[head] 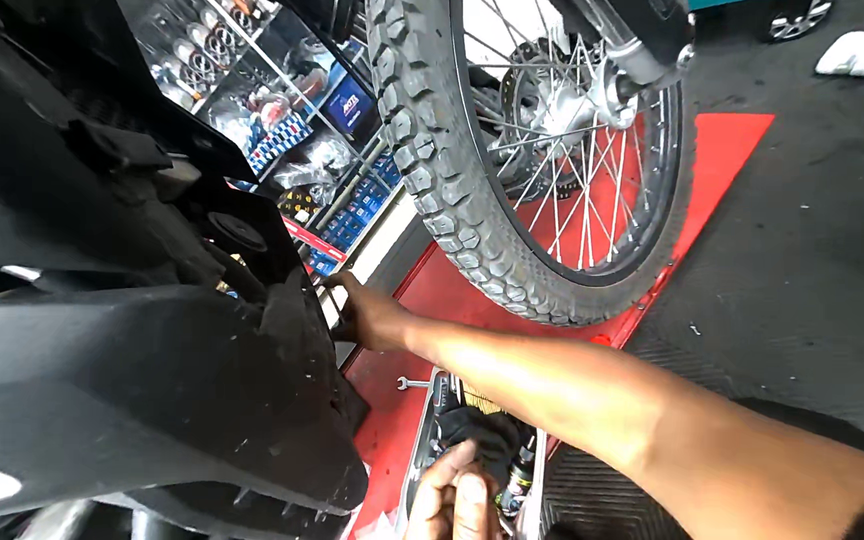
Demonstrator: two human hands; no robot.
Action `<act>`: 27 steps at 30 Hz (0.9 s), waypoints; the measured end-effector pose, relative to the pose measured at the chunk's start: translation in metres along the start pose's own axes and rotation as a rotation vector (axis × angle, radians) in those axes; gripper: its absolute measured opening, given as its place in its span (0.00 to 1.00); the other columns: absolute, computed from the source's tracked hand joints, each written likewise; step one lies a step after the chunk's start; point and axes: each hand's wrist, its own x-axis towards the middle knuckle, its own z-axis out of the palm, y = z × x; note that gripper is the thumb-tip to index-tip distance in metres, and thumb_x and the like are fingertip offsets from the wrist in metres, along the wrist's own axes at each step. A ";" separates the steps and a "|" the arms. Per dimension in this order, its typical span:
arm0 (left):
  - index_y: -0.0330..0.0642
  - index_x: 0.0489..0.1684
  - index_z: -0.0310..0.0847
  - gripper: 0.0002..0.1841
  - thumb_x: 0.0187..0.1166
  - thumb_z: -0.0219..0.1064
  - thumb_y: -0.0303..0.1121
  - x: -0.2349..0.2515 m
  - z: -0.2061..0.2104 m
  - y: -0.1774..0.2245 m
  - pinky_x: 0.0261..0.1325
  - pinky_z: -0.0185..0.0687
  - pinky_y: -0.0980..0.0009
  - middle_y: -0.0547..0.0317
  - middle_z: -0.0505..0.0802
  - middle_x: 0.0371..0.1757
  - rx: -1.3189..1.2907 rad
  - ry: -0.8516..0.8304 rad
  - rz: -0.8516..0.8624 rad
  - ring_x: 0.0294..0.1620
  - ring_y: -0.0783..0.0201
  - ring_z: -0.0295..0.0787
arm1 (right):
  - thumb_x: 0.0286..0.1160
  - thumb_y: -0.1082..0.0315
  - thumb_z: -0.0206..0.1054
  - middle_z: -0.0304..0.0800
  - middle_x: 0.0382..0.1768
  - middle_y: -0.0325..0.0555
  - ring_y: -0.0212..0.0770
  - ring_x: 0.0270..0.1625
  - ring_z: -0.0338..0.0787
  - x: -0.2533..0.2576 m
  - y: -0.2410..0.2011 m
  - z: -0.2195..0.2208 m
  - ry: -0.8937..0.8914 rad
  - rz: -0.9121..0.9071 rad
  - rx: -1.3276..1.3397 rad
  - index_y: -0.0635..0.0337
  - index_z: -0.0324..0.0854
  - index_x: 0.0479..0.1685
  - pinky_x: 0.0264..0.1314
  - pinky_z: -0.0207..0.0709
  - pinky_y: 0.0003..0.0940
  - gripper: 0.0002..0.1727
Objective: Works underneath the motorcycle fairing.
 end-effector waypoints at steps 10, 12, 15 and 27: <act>0.37 0.62 0.84 0.12 0.86 0.63 0.29 0.003 -0.009 -0.008 0.24 0.79 0.81 0.62 0.90 0.34 0.036 0.044 -0.010 0.22 0.77 0.81 | 0.80 0.69 0.68 0.90 0.63 0.47 0.49 0.68 0.88 0.021 0.042 -0.023 0.307 -0.944 -0.715 0.50 0.94 0.52 0.68 0.83 0.41 0.10; 0.38 0.62 0.84 0.12 0.87 0.62 0.29 0.003 -0.011 -0.009 0.24 0.80 0.81 0.62 0.90 0.34 0.041 0.038 -0.016 0.22 0.77 0.81 | 0.79 0.67 0.69 0.87 0.72 0.50 0.52 0.81 0.79 0.025 0.046 -0.021 0.311 -1.005 -0.703 0.55 0.93 0.56 0.83 0.74 0.42 0.12; 0.37 0.62 0.85 0.12 0.87 0.62 0.29 0.004 -0.013 -0.010 0.23 0.79 0.81 0.60 0.90 0.34 0.040 0.051 -0.015 0.21 0.76 0.81 | 0.81 0.68 0.67 0.86 0.74 0.49 0.51 0.83 0.78 0.030 0.053 -0.017 0.318 -1.028 -0.725 0.59 0.89 0.64 0.84 0.71 0.40 0.16; 0.35 0.62 0.83 0.13 0.89 0.58 0.30 0.000 -0.021 -0.007 0.21 0.78 0.81 0.60 0.90 0.33 0.001 0.087 -0.031 0.19 0.76 0.79 | 0.87 0.48 0.61 0.91 0.46 0.57 0.51 0.43 0.93 0.092 -0.018 -0.026 0.192 0.060 0.116 0.60 0.81 0.63 0.47 0.87 0.55 0.24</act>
